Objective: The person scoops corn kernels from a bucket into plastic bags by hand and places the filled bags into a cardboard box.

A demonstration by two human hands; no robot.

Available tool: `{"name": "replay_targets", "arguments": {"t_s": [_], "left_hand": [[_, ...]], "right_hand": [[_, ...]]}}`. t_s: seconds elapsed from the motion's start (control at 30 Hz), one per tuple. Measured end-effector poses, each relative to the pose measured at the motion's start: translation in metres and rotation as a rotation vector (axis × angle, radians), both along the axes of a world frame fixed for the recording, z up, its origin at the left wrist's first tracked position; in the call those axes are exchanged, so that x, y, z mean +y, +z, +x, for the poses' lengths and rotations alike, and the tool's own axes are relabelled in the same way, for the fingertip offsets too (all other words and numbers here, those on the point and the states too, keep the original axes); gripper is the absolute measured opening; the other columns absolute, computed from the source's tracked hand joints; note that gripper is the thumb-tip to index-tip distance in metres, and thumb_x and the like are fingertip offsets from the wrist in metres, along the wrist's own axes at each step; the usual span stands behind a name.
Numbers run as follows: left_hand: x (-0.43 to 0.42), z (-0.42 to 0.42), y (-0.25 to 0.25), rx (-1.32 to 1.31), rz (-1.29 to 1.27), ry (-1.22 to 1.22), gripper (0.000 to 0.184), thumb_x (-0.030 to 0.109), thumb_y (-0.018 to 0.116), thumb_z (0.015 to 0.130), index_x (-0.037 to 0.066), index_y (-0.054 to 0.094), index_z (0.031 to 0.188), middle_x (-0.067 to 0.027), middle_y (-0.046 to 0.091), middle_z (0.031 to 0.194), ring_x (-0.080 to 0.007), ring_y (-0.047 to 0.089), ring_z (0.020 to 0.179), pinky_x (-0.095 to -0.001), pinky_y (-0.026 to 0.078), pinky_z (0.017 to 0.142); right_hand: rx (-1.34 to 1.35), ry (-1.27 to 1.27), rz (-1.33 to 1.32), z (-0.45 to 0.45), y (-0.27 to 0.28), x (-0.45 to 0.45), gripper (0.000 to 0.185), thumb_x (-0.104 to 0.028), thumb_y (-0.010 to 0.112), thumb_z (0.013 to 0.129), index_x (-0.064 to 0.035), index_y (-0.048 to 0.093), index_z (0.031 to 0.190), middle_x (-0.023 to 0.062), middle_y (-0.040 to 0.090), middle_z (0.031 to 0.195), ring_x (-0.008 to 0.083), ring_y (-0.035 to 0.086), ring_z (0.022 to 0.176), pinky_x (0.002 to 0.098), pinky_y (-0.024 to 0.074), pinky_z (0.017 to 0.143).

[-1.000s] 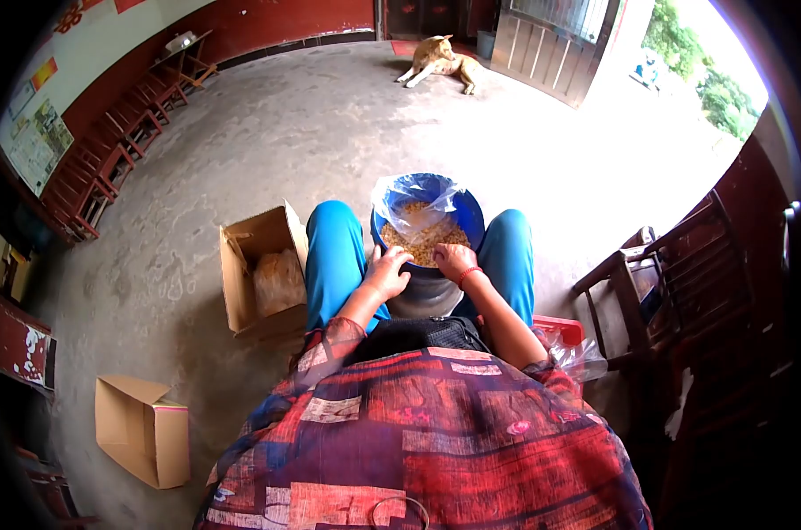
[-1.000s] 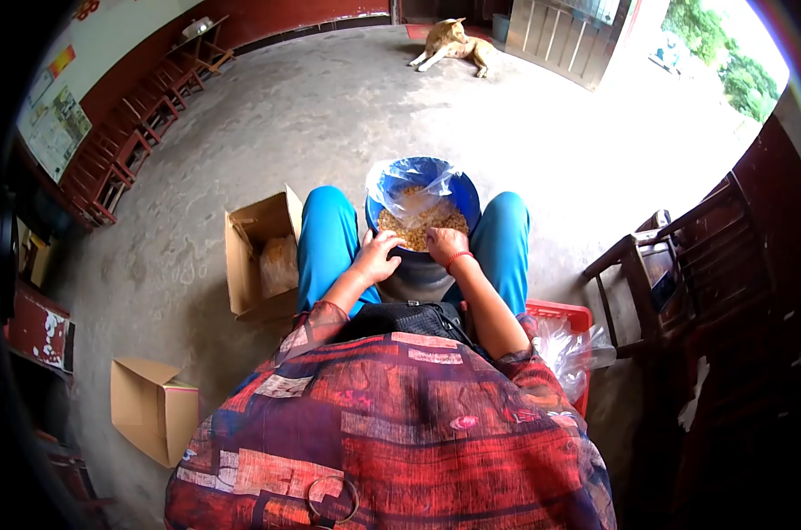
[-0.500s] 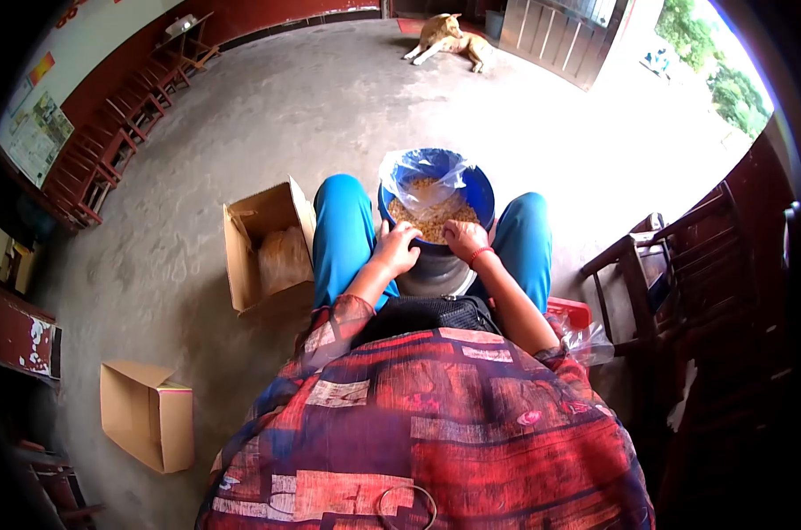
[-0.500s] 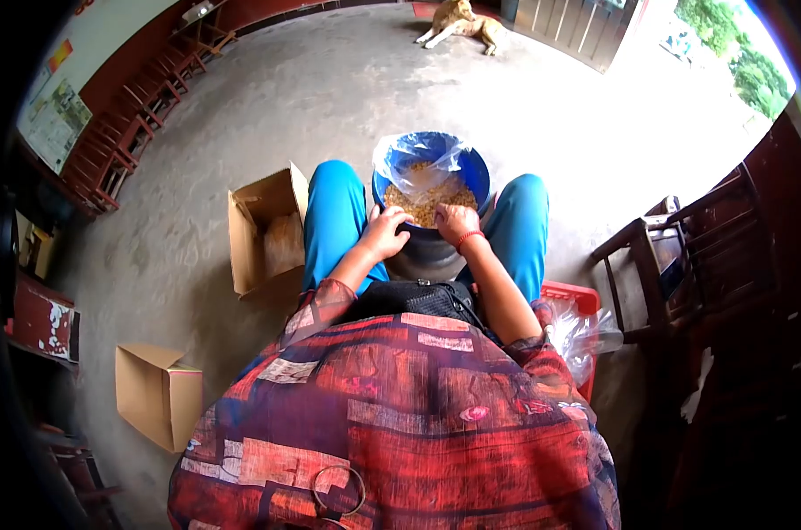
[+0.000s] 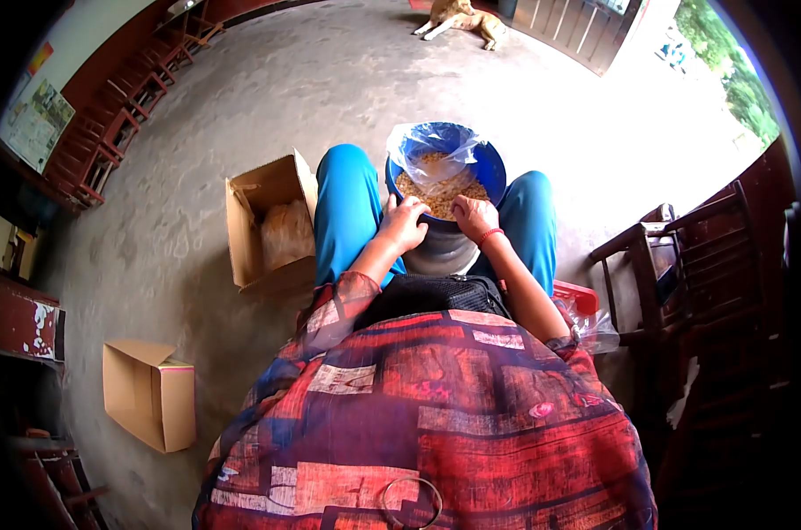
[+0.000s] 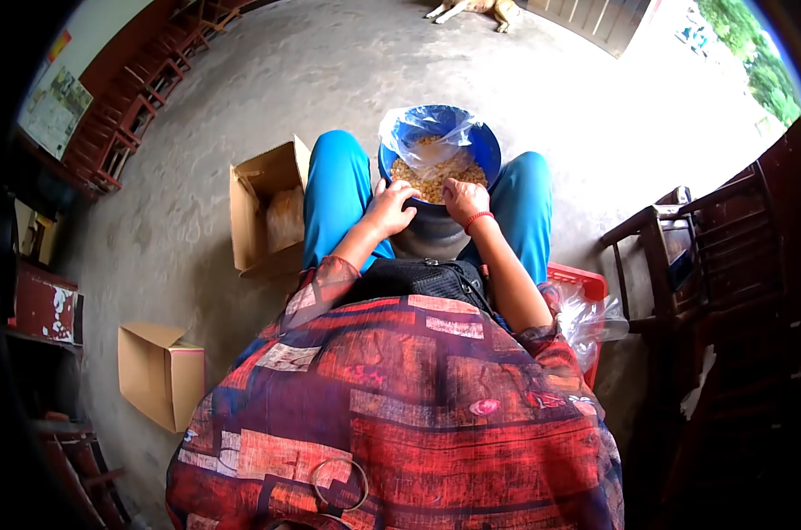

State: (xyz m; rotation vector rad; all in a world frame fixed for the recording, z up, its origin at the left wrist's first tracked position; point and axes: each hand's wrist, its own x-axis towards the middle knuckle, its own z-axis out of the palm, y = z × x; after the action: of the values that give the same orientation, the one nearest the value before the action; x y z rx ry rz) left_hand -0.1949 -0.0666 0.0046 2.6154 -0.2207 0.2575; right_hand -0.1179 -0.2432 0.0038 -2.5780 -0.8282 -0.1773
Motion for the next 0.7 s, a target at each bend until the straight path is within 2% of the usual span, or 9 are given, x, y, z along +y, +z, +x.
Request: {"name": "replay_targets", "arguments": {"t_s": [0.03, 0.07, 0.23, 0.3, 0.37, 0.43, 0.5, 0.53, 0.7], "left_hand": [[-0.001, 0.000, 0.000, 0.000, 0.002, 0.005, 0.029, 0.019, 0.060, 0.071, 0.011, 0.060, 0.100, -0.0090, 0.053, 0.107, -0.0243, 0.047, 0.108, -0.0519, 0.018, 0.103], [-0.002, 0.000, -0.001, -0.039, -0.010, 0.022, 0.026, 0.018, 0.060, 0.070, 0.014, 0.061, 0.096, -0.0073, 0.054, 0.104, -0.0275, 0.045, 0.107, -0.0431, 0.024, 0.100], [-0.005, 0.004, -0.003, -0.035, -0.054, 0.120, 0.019, 0.018, 0.058, 0.069, 0.015, 0.065, 0.087, -0.0052, 0.057, 0.100, -0.0248, 0.048, 0.103, -0.0427, 0.025, 0.100], [-0.004, 0.008, 0.003, 0.067, -0.098, 0.109, 0.020, 0.019, 0.060, 0.069, 0.017, 0.065, 0.088, -0.0040, 0.056, 0.105, -0.0321, 0.042, 0.111, -0.0445, 0.026, 0.100], [-0.008, 0.006, 0.005, 0.056, -0.106, 0.198, 0.019, 0.018, 0.060, 0.068, 0.017, 0.065, 0.086, -0.0033, 0.056, 0.104, -0.0326, 0.041, 0.112, -0.0455, 0.025, 0.100], [-0.006, 0.008, 0.000, 0.039, -0.097, 0.171, 0.018, 0.018, 0.060, 0.067, 0.017, 0.065, 0.085, -0.0025, 0.056, 0.104, -0.0330, 0.041, 0.112, -0.0459, 0.025, 0.100], [-0.007, 0.005, 0.000, -0.003, -0.097, 0.150, 0.018, 0.016, 0.060, 0.067, 0.014, 0.065, 0.084, -0.0040, 0.056, 0.103, -0.0293, 0.043, 0.110, -0.0462, 0.023, 0.101], [-0.006, 0.002, 0.001, -0.066, -0.062, 0.104, 0.020, 0.015, 0.057, 0.068, 0.013, 0.064, 0.086, -0.0070, 0.057, 0.098, -0.0235, 0.049, 0.103, -0.0444, 0.024, 0.100], [-0.003, -0.004, 0.001, -0.085, -0.093, 0.043, 0.026, 0.012, 0.059, 0.066, 0.011, 0.062, 0.091, -0.0074, 0.054, 0.102, -0.0233, 0.047, 0.106, -0.0482, 0.020, 0.102]], "right_hand": [[0.002, -0.014, -0.011, 0.001, -0.001, 0.001, 0.019, -0.024, 0.045, 0.080, -0.0130, 0.060, 0.076, 0.0117, 0.062, 0.070, 0.0302, 0.060, 0.068, 0.0408, 0.0469, 0.064], [0.006, -0.015, -0.010, 0.000, 0.001, 0.001, 0.019, -0.023, 0.045, 0.079, -0.0132, 0.060, 0.076, 0.0115, 0.062, 0.070, 0.0300, 0.060, 0.069, 0.0405, 0.0471, 0.064], [0.038, -0.018, -0.046, 0.005, 0.000, 0.002, 0.019, -0.025, 0.045, 0.079, -0.0124, 0.060, 0.076, 0.0123, 0.062, 0.071, 0.0295, 0.061, 0.069, 0.0409, 0.0465, 0.065], [0.063, -0.009, -0.059, 0.007, 0.000, 0.001, 0.020, -0.025, 0.045, 0.079, -0.0128, 0.061, 0.077, 0.0121, 0.062, 0.072, 0.0295, 0.061, 0.070, 0.0411, 0.0469, 0.064], [0.077, 0.011, -0.038, 0.008, 0.001, 0.000, 0.020, -0.025, 0.046, 0.079, -0.0132, 0.061, 0.076, 0.0120, 0.062, 0.072, 0.0296, 0.061, 0.070, 0.0412, 0.0471, 0.064], [0.074, 0.003, -0.038, 0.007, 0.000, 0.000, 0.019, -0.022, 0.044, 0.078, -0.0137, 0.061, 0.077, 0.0114, 0.062, 0.072, 0.0293, 0.060, 0.070, 0.0401, 0.0469, 0.064], [0.058, 0.007, -0.025, 0.004, 0.002, 0.000, 0.019, -0.022, 0.044, 0.078, -0.0138, 0.061, 0.077, 0.0112, 0.062, 0.072, 0.0294, 0.060, 0.070, 0.0399, 0.0469, 0.064], [0.057, 0.016, -0.015, 0.003, 0.004, 0.000, 0.019, -0.022, 0.044, 0.078, -0.0138, 0.061, 0.078, 0.0109, 0.062, 0.072, 0.0293, 0.060, 0.071, 0.0398, 0.0469, 0.065], [0.055, 0.018, -0.019, 0.002, 0.003, 0.001, 0.019, -0.022, 0.043, 0.079, -0.0138, 0.060, 0.078, 0.0112, 0.062, 0.072, 0.0294, 0.060, 0.072, 0.0397, 0.0467, 0.065]]}}
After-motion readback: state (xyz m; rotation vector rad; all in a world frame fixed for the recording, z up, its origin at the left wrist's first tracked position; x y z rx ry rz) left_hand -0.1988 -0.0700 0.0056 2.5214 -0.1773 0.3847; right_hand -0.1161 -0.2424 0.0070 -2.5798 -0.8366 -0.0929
